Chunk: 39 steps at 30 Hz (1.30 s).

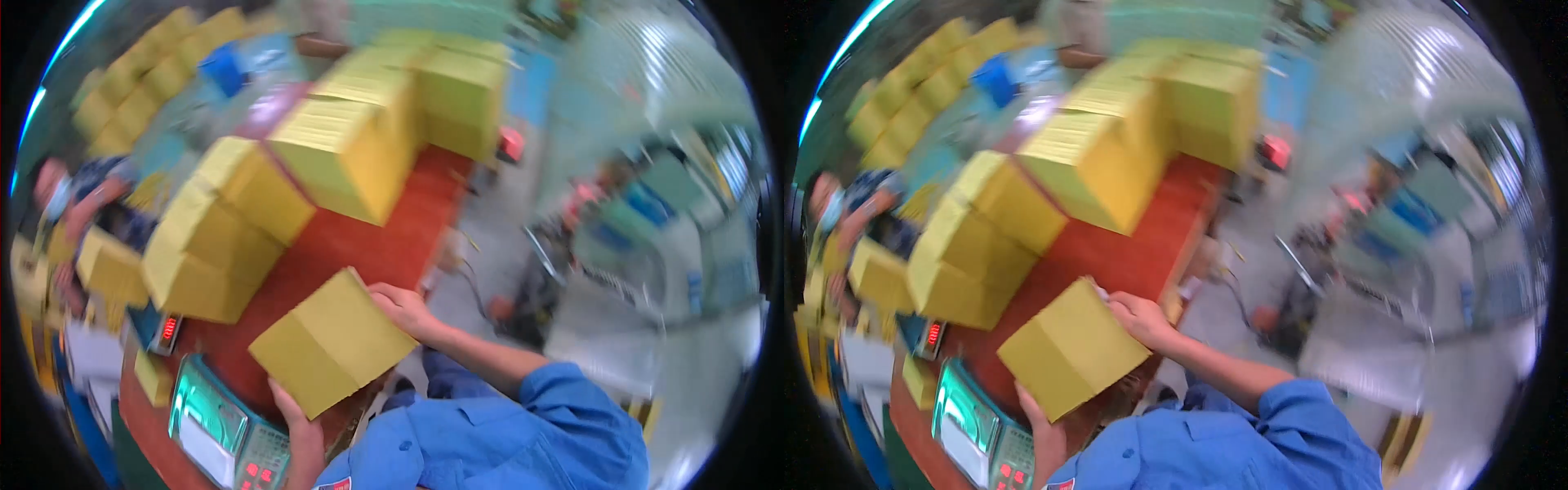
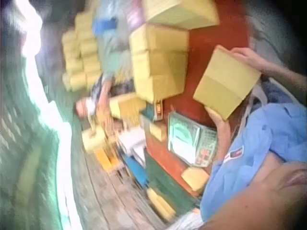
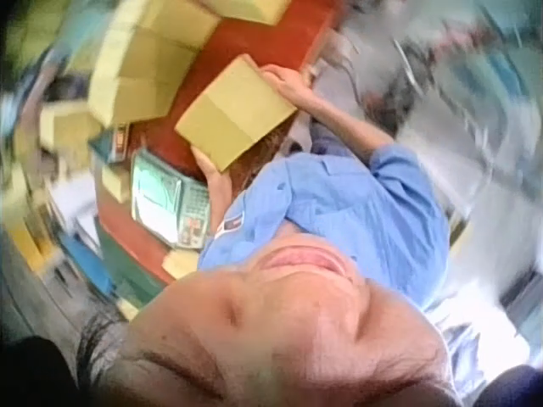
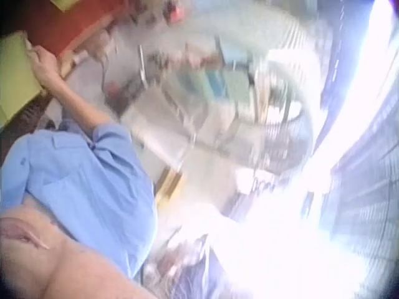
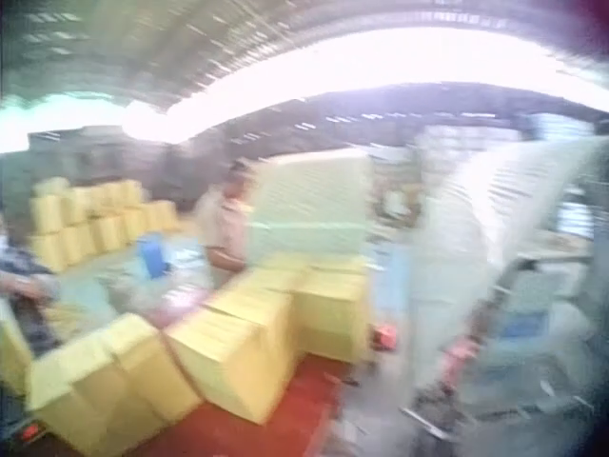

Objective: The recorder weighs stacks of yellow paper, adjusts the quantity based on weight, and uses a strapping machine to secure the stacks.

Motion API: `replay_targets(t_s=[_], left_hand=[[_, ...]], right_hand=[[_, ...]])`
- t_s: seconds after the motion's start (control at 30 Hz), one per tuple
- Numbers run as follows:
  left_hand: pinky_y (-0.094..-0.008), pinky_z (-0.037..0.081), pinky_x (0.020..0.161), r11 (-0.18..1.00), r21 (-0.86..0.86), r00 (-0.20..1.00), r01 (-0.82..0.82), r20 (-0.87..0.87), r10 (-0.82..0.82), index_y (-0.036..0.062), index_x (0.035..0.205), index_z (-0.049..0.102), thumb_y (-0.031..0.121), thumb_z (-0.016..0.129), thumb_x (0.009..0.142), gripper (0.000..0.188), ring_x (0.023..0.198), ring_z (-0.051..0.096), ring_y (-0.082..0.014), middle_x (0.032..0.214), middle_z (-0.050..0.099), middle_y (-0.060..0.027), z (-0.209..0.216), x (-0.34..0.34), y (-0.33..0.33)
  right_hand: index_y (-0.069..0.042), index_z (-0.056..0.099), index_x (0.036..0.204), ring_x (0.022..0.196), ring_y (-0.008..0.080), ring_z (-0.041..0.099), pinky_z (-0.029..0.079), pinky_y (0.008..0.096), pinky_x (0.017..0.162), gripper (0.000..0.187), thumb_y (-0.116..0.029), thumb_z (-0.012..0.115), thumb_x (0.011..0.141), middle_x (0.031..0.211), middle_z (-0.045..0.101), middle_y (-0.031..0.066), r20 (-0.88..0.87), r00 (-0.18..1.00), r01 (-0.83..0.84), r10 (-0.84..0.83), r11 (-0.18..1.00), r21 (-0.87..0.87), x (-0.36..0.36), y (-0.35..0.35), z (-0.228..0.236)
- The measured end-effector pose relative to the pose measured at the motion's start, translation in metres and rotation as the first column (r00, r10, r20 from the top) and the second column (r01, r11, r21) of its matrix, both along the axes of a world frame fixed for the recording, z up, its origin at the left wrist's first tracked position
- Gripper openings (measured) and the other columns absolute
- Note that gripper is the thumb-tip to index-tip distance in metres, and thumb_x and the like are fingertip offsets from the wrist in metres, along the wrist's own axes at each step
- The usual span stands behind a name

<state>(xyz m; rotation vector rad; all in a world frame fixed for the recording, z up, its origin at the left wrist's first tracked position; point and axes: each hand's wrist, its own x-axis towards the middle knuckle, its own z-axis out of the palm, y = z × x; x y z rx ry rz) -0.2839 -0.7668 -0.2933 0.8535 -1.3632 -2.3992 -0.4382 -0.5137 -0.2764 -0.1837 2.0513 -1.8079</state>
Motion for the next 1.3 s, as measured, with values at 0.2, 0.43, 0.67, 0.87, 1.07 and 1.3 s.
replay_targets(t_s=[0.2,0.43,0.67,0.87,1.07,1.3], left_hand=[[-0.0352,0.049,0.090,0.873,-0.231,0.894,0.430,-0.031,-0.448,0.0066,0.129,0.050,0.039,0.039,0.104,0.043,0.107,0.058,-0.0205,0.119,0.058,-0.0064,0.066,-0.002,0.124],[-0.0348,0.049,0.091,0.667,0.106,0.656,0.737,0.124,-0.745,0.0063,0.127,0.053,0.042,0.041,0.103,0.044,0.107,0.058,-0.0204,0.116,0.060,-0.0054,0.007,0.009,0.310],[-0.0325,0.052,0.087,0.410,0.267,0.420,0.872,0.024,-0.907,0.0062,0.126,0.055,0.046,0.044,0.102,0.048,0.102,0.061,-0.0189,0.118,0.061,-0.0050,-0.052,0.050,0.555],[-0.0335,0.051,0.091,0.382,0.234,0.393,0.894,-0.001,-0.919,0.0036,0.133,0.052,0.048,0.040,0.103,0.055,0.110,0.061,-0.0198,0.124,0.060,-0.0069,-0.087,0.066,0.672],[-0.0351,0.046,0.099,0.447,0.100,0.432,0.889,0.138,-0.891,0.0040,0.139,0.047,0.054,0.034,0.103,0.063,0.117,0.056,-0.0205,0.131,0.057,-0.0089,-0.071,0.073,0.681],[-0.0358,0.044,0.101,0.402,0.285,0.414,0.870,0.019,-0.910,0.0045,0.140,0.046,0.056,0.038,0.101,0.065,0.121,0.053,-0.0217,0.134,0.054,-0.0092,-0.097,0.072,0.691]], right_hand=[[-0.003,0.063,0.117,0.096,0.0195,0.065,0.050,0.0326,0.086,0.032,-0.026,0.051,0.099,0.102,0.069,0.0108,-0.096,0.874,0.460,-0.476,0.875,-0.155,0.106,0.132,0.009],[-0.003,0.064,0.119,0.094,0.0094,0.059,0.049,0.0261,0.083,0.031,-0.025,0.055,0.099,0.102,0.066,0.0018,0.105,0.483,0.875,-0.870,0.473,-0.101,0.263,0.318,-0.024],[0.000,0.064,0.116,0.094,0.0110,0.060,0.049,0.0277,0.082,0.033,-0.027,0.054,0.099,0.105,0.066,0.0056,0.217,0.366,0.921,-0.905,0.317,-0.228,0.366,0.533,-0.058],[-0.001,0.062,0.121,0.094,0.0127,0.061,0.049,0.0277,0.081,0.038,-0.030,0.053,0.098,0.107,0.066,0.0058,0.389,0.376,0.921,-0.841,0.384,-0.061,0.380,0.665,-0.092],[-0.001,0.055,0.132,0.111,0.0141,0.056,0.044,0.0293,0.096,0.042,-0.027,0.050,0.100,0.122,0.062,0.0079,0.416,0.493,0.869,-0.764,0.454,-0.196,0.394,0.698,-0.105],[0.000,0.043,0.143,0.127,0.0176,0.048,0.037,0.0316,0.107,0.047,-0.026,0.042,0.104,0.139,0.051,0.0098,0.386,0.433,0.882,-0.815,0.295,-0.367,0.391,0.663,-0.104]])
